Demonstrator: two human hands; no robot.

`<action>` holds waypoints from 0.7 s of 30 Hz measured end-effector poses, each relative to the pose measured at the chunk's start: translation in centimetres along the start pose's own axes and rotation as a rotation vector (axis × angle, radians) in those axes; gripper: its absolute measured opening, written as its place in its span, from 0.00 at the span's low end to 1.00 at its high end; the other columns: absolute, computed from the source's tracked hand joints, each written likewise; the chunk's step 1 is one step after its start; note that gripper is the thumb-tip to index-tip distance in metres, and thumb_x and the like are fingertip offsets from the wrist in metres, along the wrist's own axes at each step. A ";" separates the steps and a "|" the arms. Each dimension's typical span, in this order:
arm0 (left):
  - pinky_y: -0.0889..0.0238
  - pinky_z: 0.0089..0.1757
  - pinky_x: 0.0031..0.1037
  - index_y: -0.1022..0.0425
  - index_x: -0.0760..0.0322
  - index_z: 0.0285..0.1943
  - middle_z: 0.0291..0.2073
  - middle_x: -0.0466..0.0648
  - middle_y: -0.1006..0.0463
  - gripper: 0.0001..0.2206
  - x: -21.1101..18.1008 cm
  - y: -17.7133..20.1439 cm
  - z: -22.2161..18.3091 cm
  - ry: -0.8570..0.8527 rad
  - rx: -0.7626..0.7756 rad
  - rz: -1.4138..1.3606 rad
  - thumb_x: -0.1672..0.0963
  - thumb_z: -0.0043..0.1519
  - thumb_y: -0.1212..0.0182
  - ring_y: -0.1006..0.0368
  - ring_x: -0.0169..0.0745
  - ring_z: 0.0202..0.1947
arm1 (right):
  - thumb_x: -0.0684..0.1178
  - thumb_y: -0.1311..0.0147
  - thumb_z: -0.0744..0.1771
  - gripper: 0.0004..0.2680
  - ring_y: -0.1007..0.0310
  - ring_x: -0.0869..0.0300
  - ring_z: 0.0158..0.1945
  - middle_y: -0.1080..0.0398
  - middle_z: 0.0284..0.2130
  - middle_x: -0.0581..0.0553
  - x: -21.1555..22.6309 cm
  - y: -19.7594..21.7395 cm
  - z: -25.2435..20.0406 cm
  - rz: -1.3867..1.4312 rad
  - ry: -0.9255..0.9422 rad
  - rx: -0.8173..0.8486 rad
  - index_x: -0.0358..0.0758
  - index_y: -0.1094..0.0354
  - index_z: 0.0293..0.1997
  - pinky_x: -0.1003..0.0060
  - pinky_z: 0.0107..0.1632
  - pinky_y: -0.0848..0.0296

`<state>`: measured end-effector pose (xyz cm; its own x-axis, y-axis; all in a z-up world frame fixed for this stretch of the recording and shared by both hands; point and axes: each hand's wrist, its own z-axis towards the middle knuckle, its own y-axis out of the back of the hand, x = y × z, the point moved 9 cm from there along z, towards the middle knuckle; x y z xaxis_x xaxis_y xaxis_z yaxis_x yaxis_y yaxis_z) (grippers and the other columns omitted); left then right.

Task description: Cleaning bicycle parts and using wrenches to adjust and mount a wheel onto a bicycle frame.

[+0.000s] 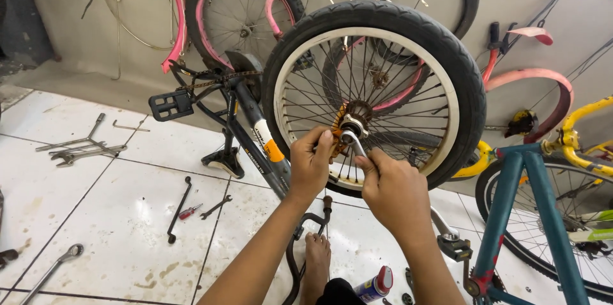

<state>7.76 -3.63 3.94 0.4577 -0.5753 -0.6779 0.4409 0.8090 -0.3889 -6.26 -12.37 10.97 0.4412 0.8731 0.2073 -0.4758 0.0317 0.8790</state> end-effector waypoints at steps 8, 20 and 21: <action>0.35 0.24 0.23 0.21 0.62 0.30 0.11 0.47 0.31 0.15 0.3 0.1 0.0 0.048 0.007 -0.043 0.54 0.68 0.48 0.32 0.31 0.16 | 0.50 0.50 0.70 0.17 0.36 0.57 0.19 0.36 0.09 0.39 0.5 -2.6 -0.5 0.574 0.031 -0.002 0.35 0.30 0.20 0.60 0.26 0.35; 0.45 0.25 0.20 0.23 0.69 0.38 0.19 0.39 0.35 0.12 -1.0 -0.3 -0.3 0.144 0.107 -0.114 0.56 0.67 0.50 0.45 0.26 0.20 | 0.50 0.58 0.73 0.15 0.47 0.68 0.21 0.40 0.18 0.52 0.7 -6.9 -1.5 0.952 0.103 -0.135 0.36 0.36 0.28 0.71 0.26 0.44; 0.45 0.26 0.20 0.24 0.68 0.37 0.18 0.39 0.36 0.12 -1.1 -0.4 -0.3 0.128 0.115 -0.094 0.56 0.68 0.51 0.45 0.26 0.20 | 0.50 0.58 0.73 0.14 0.47 0.67 0.22 0.40 0.19 0.52 0.7 -6.9 -1.5 0.959 0.121 -0.118 0.36 0.37 0.29 0.71 0.26 0.43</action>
<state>6.85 -3.32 4.63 0.3118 -0.6215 -0.7187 0.5655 0.7292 -0.3852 -3.79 -11.22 4.44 -0.2511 0.5973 0.7617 -0.6684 -0.6762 0.3099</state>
